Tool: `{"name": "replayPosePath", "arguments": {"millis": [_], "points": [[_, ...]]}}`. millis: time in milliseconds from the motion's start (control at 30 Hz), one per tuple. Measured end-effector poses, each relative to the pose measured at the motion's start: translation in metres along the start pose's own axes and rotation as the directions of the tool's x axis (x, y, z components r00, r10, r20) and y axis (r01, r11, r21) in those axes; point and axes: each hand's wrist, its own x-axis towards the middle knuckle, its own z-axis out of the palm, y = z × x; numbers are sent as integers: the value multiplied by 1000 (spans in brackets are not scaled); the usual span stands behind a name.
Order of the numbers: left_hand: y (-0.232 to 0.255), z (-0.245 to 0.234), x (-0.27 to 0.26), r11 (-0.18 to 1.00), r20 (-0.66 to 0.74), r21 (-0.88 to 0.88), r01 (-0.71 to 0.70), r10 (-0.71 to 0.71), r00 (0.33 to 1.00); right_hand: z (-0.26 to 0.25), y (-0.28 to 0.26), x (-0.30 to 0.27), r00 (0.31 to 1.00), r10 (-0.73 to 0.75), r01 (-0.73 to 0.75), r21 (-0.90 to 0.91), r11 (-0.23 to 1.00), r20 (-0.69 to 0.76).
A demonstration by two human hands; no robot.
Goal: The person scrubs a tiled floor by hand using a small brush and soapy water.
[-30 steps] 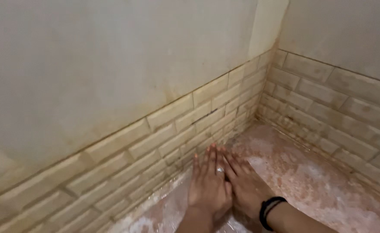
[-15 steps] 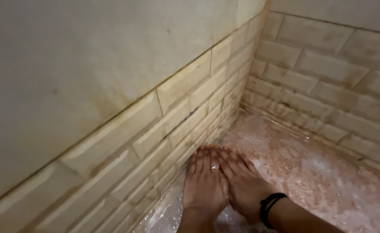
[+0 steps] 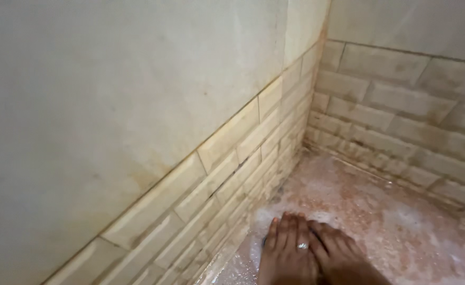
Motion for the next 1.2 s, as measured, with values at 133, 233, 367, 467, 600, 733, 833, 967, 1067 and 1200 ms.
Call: {"name": "replayPosePath", "arguments": {"millis": [133, 233, 367, 467, 600, 733, 833, 967, 1067, 1200], "points": [[-3, -7, 37, 994, 183, -34, 105, -97, 978, -9, 31, 21, 994, -50, 44, 62, 997, 101], [-9, -11, 81, 989, 111, 38, 140, -143, 983, -21, 48, 63, 992, -37, 34, 26, 999, 122], [-10, -10, 136, 970, 100, 138, 198, -213, 972, -38, 73, 100, 993, -23, 17, 55, 998, 118], [-8, -16, 133, 965, 187, 91, 246, -259, 948, -39, 71, 98, 995, -29, 26, 37, 999, 92], [20, -17, 103, 966, 75, 17, 257, -257, 963, -35, 67, 62, 995, -12, 10, 27, 1000, 101], [56, 6, 69, 977, 148, -1, 214, -212, 966, -5, 78, -8, 955, -218, 233, 52, 971, -201], [59, 22, 49, 1000, -157, 10, 24, -22, 987, 16, 84, -24, 998, -1, 3, 27, 1000, -65], [49, 29, 90, 992, 37, -38, 123, -122, 992, -7, 98, 7, 989, -143, 144, 22, 989, -35], [45, 16, 124, 979, -59, 16, 203, -202, 978, -35, 111, 39, 985, -86, 90, -21, 996, 146], [59, -13, 145, 922, 127, 21, 386, -385, 914, -60, 114, 64, 956, -49, 60, -30, 998, 291]]}}
